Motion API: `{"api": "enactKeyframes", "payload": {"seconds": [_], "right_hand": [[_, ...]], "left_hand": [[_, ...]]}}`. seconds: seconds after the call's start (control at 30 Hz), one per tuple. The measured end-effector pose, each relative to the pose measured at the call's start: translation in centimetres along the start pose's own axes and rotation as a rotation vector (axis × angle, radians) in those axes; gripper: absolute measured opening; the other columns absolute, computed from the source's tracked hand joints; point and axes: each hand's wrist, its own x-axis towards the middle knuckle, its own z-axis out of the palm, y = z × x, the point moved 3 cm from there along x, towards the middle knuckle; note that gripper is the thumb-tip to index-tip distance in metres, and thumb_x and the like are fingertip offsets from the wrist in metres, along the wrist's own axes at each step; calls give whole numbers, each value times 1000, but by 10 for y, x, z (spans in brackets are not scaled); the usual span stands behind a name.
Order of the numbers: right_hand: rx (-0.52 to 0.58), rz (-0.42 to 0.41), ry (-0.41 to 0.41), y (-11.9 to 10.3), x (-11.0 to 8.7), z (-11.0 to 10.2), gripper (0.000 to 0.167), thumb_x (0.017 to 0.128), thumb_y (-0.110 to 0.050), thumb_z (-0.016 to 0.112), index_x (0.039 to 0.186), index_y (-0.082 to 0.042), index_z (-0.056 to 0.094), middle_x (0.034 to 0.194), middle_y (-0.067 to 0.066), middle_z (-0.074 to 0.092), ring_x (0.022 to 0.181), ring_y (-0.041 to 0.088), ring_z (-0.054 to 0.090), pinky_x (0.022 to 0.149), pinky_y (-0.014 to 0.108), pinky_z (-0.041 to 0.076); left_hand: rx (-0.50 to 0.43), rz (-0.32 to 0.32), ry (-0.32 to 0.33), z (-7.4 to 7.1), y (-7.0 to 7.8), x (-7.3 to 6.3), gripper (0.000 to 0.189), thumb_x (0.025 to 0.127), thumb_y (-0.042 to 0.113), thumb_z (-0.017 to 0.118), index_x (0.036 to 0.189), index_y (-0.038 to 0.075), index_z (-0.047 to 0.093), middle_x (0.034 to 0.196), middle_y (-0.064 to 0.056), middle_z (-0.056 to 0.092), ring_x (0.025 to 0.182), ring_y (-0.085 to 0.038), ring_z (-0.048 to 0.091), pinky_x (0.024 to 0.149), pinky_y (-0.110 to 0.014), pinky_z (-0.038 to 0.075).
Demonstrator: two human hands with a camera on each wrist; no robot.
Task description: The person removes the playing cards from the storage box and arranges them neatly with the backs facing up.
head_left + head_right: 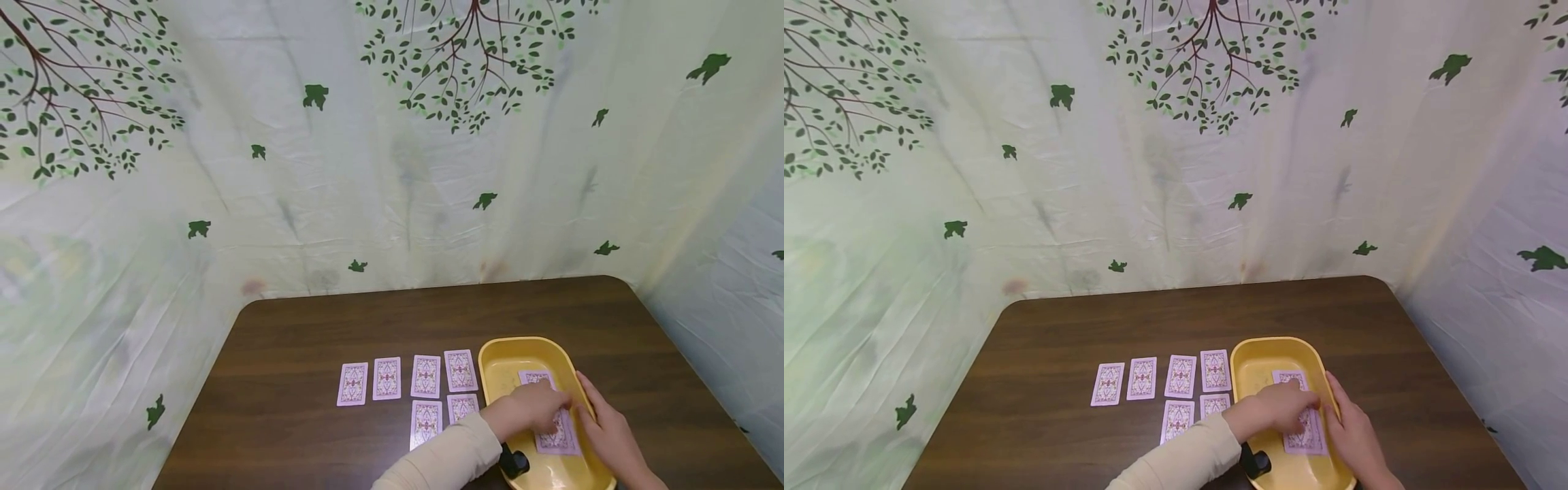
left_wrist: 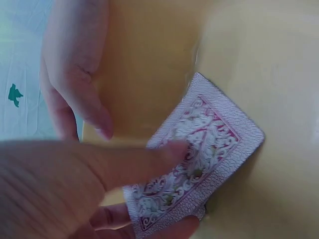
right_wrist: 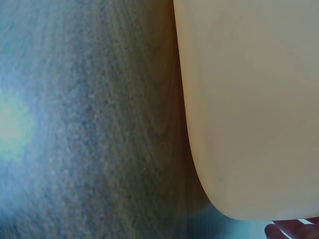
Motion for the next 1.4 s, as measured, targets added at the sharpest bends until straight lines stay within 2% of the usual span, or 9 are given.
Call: {"api": "enactKeyframes", "payload": {"seconds": [0.1, 0.27, 0.47, 0.77, 0.87, 1.0, 1.13, 1.4], "right_hand": [[-4, 1, -3, 0, 0, 0, 49, 93, -8, 50, 139, -1, 36, 118, 33, 51, 96, 47, 53, 70, 56, 42], [-13, 10, -20, -1, 0, -1, 48, 93, -7, 48, 139, 0, 35, 118, 33, 50, 97, 49, 52, 72, 58, 42], [-13, -9, 2, -3, 0, -1, 49, 91, -4, 49, 138, 1, 36, 116, 33, 51, 95, 48, 53, 72, 58, 42], [-12, 15, -38, -3, -1, -1, 50, 93, -6, 47, 140, 1, 33, 120, 33, 49, 99, 48, 52, 74, 58, 41], [-11, 10, -23, -4, -1, -1, 49, 92, -5, 48, 139, 2, 34, 118, 34, 50, 98, 49, 51, 75, 60, 41], [-15, 10, -15, -4, -1, -1, 49, 92, -5, 48, 139, 2, 34, 118, 34, 50, 98, 50, 51, 75, 60, 40], [-22, 21, -31, -4, -1, -1, 49, 92, -5, 48, 139, 3, 33, 119, 34, 49, 98, 51, 51, 75, 60, 40], [-22, 37, -42, -3, 0, -1, 50, 93, -6, 47, 140, 2, 32, 120, 35, 47, 99, 52, 50, 75, 60, 40]], "left_hand": [[-23, -18, 3, -2, -1, -2, 46, 72, 35, 77, 111, 34, 53, 93, 13, 52, 79, -2, 47, 59, -21, 39], [-24, -42, 19, -4, -2, -5, 62, 60, 48, 81, 111, 33, 48, 92, 10, 48, 72, -4, 45, 54, -22, 37], [5, -76, 64, -6, 0, -8, 77, 50, 56, 83, 112, 33, 45, 93, 9, 46, 75, -6, 45, 53, -24, 38], [117, -105, 196, -6, 1, -7, 80, 48, 71, 73, 108, 27, 43, 89, 6, 44, 73, -8, 42, 51, -21, 34], [113, -123, 208, -6, 0, -8, 83, 46, 74, 72, 107, 26, 42, 88, 6, 43, 72, -9, 42, 50, -22, 34], [120, -141, 192, -6, 2, -8, 89, 43, 79, 68, 109, 25, 40, 89, 5, 42, 74, -9, 42, 51, -21, 34], [154, -149, 221, -6, 2, -8, 91, 43, 81, 66, 108, 23, 39, 89, 4, 41, 73, -9, 41, 50, -21, 33], [211, -197, 301, -6, 2, -5, 75, 56, 74, 64, 102, 20, 39, 85, 3, 39, 70, -10, 37, 47, -22, 32]]}}
